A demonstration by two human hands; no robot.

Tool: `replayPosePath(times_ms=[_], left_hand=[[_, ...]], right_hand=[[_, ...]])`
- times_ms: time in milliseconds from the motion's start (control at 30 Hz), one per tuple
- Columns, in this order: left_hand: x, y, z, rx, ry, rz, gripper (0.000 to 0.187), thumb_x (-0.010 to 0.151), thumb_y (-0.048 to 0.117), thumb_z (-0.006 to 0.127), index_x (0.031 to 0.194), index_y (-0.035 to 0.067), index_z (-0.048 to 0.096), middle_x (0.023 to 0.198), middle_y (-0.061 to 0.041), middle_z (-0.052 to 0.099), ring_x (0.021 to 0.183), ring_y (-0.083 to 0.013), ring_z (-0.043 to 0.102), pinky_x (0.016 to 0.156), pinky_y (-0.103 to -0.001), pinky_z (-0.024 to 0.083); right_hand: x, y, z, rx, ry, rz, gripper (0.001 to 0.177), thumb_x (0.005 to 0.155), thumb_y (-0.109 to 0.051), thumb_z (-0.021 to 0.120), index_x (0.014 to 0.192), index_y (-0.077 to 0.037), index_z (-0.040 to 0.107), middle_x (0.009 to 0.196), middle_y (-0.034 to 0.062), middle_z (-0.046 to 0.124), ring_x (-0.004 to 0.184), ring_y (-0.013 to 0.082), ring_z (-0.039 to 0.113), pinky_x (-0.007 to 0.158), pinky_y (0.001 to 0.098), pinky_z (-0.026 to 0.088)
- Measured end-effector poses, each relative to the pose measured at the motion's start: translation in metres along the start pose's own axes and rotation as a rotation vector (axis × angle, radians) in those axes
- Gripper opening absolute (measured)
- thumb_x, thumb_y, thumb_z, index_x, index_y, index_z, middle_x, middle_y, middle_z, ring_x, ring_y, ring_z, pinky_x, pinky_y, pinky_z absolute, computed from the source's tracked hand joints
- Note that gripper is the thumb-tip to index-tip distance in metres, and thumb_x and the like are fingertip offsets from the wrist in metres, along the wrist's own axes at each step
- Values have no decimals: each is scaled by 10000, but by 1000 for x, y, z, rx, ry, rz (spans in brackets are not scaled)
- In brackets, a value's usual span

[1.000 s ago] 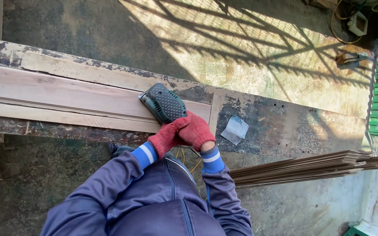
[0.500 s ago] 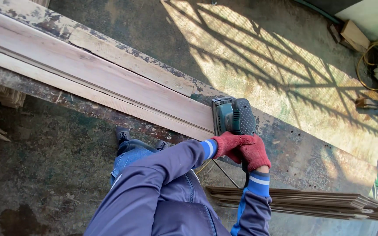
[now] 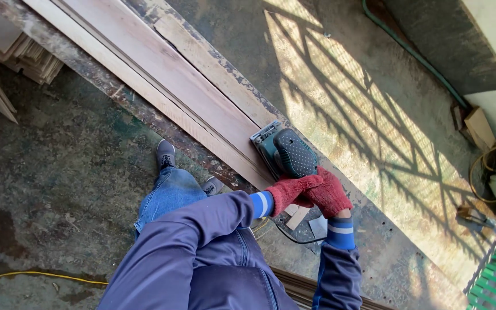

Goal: The recorder is sanding wooden planks using both a manual sanding block and an electric orbital sander.

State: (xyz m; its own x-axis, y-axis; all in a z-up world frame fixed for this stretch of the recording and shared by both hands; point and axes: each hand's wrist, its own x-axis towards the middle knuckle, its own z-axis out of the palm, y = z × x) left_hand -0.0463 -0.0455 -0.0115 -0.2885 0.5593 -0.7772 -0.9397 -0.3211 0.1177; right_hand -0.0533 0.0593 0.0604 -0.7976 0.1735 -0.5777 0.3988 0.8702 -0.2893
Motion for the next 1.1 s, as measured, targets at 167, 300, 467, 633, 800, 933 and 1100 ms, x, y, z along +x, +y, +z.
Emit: replayPosePath(times_ms=[167, 300, 467, 633, 800, 933, 1100], left_hand=[[-6, 41, -48, 32, -169, 120, 634, 733, 336, 836, 1261, 22, 680, 1145, -154, 723, 942, -240, 704, 723, -323, 647], [-51, 91, -57, 24, -92, 214, 647, 719, 349, 839, 1227, -25, 693, 1020, -162, 747, 774, -258, 719, 636, -314, 646], [-129, 153, -59, -18, 253, 33, 1235, 372, 516, 984, 1470, 152, 548, 1468, -72, 614, 1387, -238, 547, 1159, -382, 490], [-148, 205, -91, 142, 328, 196, 1198, 232, 437, 1008, 1342, 135, 672, 1310, -78, 718, 1283, -259, 639, 1068, -376, 570], [-185, 259, -114, 66, 276, 280, 1202, 205, 325, 994, 1334, 56, 679, 1345, -157, 700, 1373, -338, 563, 1158, -384, 467], [-175, 293, -137, 219, 251, 423, 1072, 234, 278, 1038, 1243, 84, 730, 1262, -159, 732, 1328, -359, 600, 1139, -421, 496], [-123, 317, -190, 2, -3, 380, 641, 694, 408, 778, 1235, 70, 717, 1107, -176, 746, 862, -333, 717, 688, -485, 637]], right_hand=[[40, -49, 17, -67, -43, 0, 461, 845, -423, 545, 985, -41, 763, 921, 244, 752, 1016, 460, 710, 824, 509, 575], [39, -124, 12, -97, -77, -24, 513, 872, -368, 538, 1061, 56, 757, 986, 340, 730, 1076, 524, 672, 866, 557, 559], [37, -214, 9, -110, -94, -19, 476, 909, -302, 574, 1121, 93, 735, 1005, 372, 719, 1078, 532, 677, 893, 572, 562], [73, -253, 34, -144, -88, -94, 552, 894, -424, 498, 1171, -13, 740, 1058, 289, 743, 1117, 510, 668, 927, 586, 561], [122, -295, 51, -123, -64, -138, 541, 903, -453, 484, 1192, -57, 713, 1070, 262, 741, 1131, 493, 666, 948, 582, 557], [140, -338, 43, -66, -19, -199, 491, 896, -448, 487, 1194, -118, 696, 1063, 229, 740, 1122, 482, 666, 941, 588, 557], [164, -356, 47, 6, -3, -218, 456, 878, -438, 473, 1148, -164, 718, 1059, 192, 739, 1101, 470, 666, 879, 596, 569]])
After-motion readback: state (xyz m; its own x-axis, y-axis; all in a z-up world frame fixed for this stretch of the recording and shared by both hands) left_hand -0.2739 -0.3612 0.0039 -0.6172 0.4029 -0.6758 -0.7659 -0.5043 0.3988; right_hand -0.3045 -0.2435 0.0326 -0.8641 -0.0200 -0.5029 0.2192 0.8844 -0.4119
